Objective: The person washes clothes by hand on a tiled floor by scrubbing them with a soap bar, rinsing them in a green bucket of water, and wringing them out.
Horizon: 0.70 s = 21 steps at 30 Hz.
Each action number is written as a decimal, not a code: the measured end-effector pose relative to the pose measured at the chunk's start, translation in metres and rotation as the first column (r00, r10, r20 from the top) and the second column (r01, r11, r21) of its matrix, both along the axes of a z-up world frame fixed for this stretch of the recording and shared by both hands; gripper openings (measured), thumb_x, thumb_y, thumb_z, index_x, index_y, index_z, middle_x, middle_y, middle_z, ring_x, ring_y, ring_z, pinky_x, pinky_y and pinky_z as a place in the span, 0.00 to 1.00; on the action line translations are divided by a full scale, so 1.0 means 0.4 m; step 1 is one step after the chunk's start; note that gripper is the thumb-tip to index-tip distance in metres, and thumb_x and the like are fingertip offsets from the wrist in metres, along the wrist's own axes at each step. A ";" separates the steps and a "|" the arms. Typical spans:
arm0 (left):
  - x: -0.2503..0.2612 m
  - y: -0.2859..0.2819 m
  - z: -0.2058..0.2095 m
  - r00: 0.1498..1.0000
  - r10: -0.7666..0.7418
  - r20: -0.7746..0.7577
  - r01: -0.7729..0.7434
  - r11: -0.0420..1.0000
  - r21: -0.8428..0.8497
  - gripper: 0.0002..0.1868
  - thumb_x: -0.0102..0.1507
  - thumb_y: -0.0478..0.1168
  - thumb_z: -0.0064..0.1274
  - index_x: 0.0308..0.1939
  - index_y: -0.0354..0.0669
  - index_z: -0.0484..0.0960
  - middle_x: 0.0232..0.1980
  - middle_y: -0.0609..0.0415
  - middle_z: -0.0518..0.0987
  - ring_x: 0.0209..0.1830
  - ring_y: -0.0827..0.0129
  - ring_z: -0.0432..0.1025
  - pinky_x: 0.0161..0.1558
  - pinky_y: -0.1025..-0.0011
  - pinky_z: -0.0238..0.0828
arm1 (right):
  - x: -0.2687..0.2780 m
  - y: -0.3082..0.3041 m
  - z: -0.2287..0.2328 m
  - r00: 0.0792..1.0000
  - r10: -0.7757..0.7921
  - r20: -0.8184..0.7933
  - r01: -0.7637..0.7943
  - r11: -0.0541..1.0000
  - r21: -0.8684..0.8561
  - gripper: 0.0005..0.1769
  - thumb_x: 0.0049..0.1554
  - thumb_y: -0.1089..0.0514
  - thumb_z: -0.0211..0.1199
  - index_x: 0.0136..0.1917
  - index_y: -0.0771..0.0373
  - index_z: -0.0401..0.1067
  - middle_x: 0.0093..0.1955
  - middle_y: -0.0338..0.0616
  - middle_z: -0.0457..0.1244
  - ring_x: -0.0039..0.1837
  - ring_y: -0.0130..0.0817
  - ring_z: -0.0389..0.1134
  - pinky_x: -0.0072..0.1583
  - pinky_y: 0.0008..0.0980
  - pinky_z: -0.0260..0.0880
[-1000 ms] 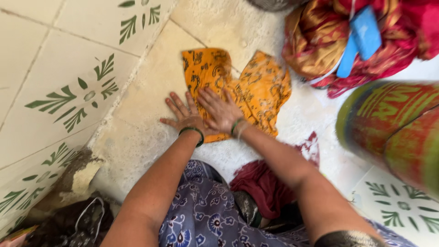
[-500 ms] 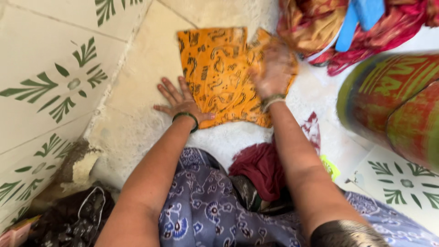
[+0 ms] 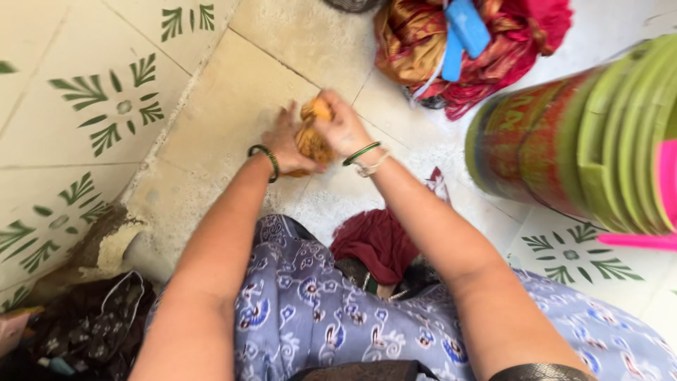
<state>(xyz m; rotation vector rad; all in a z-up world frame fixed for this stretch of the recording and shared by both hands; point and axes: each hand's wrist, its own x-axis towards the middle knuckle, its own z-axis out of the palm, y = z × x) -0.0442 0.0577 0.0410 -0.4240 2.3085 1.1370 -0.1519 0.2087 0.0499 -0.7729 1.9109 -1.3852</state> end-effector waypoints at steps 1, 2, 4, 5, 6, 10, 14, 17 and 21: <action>-0.014 0.026 0.019 0.985 0.120 -0.125 -0.095 0.977 0.193 0.67 0.40 0.56 0.76 0.75 0.45 0.52 0.77 0.41 0.51 0.78 0.52 0.49 0.76 0.56 0.49 | -0.013 0.000 0.068 0.999 -0.019 0.033 0.023 0.990 -0.139 0.20 0.58 0.69 0.55 0.64 0.67 0.65 0.59 0.47 0.62 0.63 0.38 0.65 0.66 0.36 0.69; -0.023 0.037 0.042 0.941 0.254 -0.223 -0.153 0.908 0.390 0.65 0.40 0.53 0.75 0.74 0.41 0.53 0.74 0.43 0.62 0.74 0.54 0.59 0.75 0.56 0.55 | -0.024 0.005 0.135 0.997 -0.029 0.069 0.047 0.960 -0.275 0.24 0.56 0.70 0.52 0.66 0.66 0.64 0.62 0.45 0.61 0.65 0.35 0.64 0.69 0.34 0.66; -0.044 0.026 0.099 0.931 0.357 0.072 -0.293 0.618 0.730 0.53 0.45 0.57 0.68 0.70 0.42 0.64 0.64 0.40 0.70 0.61 0.50 0.69 0.55 0.43 0.65 | -0.044 -0.008 0.235 0.972 -0.125 0.200 0.210 0.846 -0.490 0.26 0.55 0.72 0.52 0.67 0.65 0.61 0.63 0.45 0.60 0.65 0.34 0.64 0.68 0.36 0.66; -0.044 0.037 0.127 0.909 0.343 0.238 -0.373 0.413 0.831 0.48 0.48 0.59 0.65 0.68 0.43 0.69 0.60 0.39 0.75 0.54 0.48 0.75 0.46 0.36 0.71 | -0.064 -0.021 0.264 0.928 -0.203 0.312 0.350 0.761 -0.547 0.23 0.56 0.73 0.53 0.64 0.64 0.60 0.61 0.47 0.60 0.62 0.37 0.65 0.65 0.40 0.69; -0.051 0.057 0.152 0.871 0.424 0.247 -0.343 0.166 0.924 0.47 0.49 0.64 0.61 0.66 0.42 0.70 0.58 0.42 0.77 0.54 0.52 0.76 0.46 0.43 0.74 | -0.082 -0.025 0.281 0.867 -0.260 0.426 0.482 0.657 -0.580 0.22 0.56 0.74 0.55 0.62 0.63 0.59 0.59 0.49 0.60 0.59 0.40 0.66 0.63 0.44 0.71; -0.091 0.140 0.217 0.638 0.643 0.424 -0.156 -0.431 0.889 0.49 0.52 0.76 0.48 0.58 0.36 0.76 0.49 0.47 0.83 0.43 0.60 0.80 0.41 0.61 0.81 | -0.095 0.030 0.247 0.803 -0.590 -0.082 0.468 0.709 -0.527 0.24 0.55 0.65 0.57 0.66 0.65 0.65 0.59 0.50 0.64 0.59 0.40 0.66 0.63 0.40 0.69; -0.186 0.271 0.144 0.364 0.902 0.234 -0.219 -0.162 0.962 0.32 0.55 0.61 0.55 0.48 0.36 0.79 0.43 0.51 0.82 0.37 0.65 0.78 0.38 0.64 0.79 | -0.023 0.090 0.175 0.673 -0.430 -0.602 0.395 0.897 -0.199 0.14 0.61 0.53 0.63 0.53 0.65 0.73 0.47 0.50 0.70 0.50 0.41 0.71 0.54 0.41 0.71; -0.211 0.379 0.027 0.174 0.984 -0.048 -0.394 0.114 0.912 0.17 0.58 0.47 0.66 0.40 0.38 0.81 0.39 0.55 0.80 0.37 0.71 0.76 0.38 0.66 0.77 | 0.081 0.145 0.172 0.757 -0.389 -0.525 0.349 0.920 -0.179 0.14 0.61 0.52 0.62 0.47 0.65 0.77 0.41 0.47 0.70 0.45 0.40 0.72 0.49 0.39 0.72; -0.212 0.280 -0.047 0.258 0.913 0.316 -0.391 -0.200 0.898 0.09 0.61 0.44 0.60 0.34 0.46 0.78 0.30 0.57 0.73 0.24 0.69 0.65 0.27 0.66 0.66 | 0.152 0.178 0.166 0.693 -0.309 -0.652 0.187 0.950 -0.251 0.14 0.63 0.52 0.60 0.47 0.66 0.77 0.40 0.45 0.68 0.45 0.39 0.71 0.49 0.38 0.71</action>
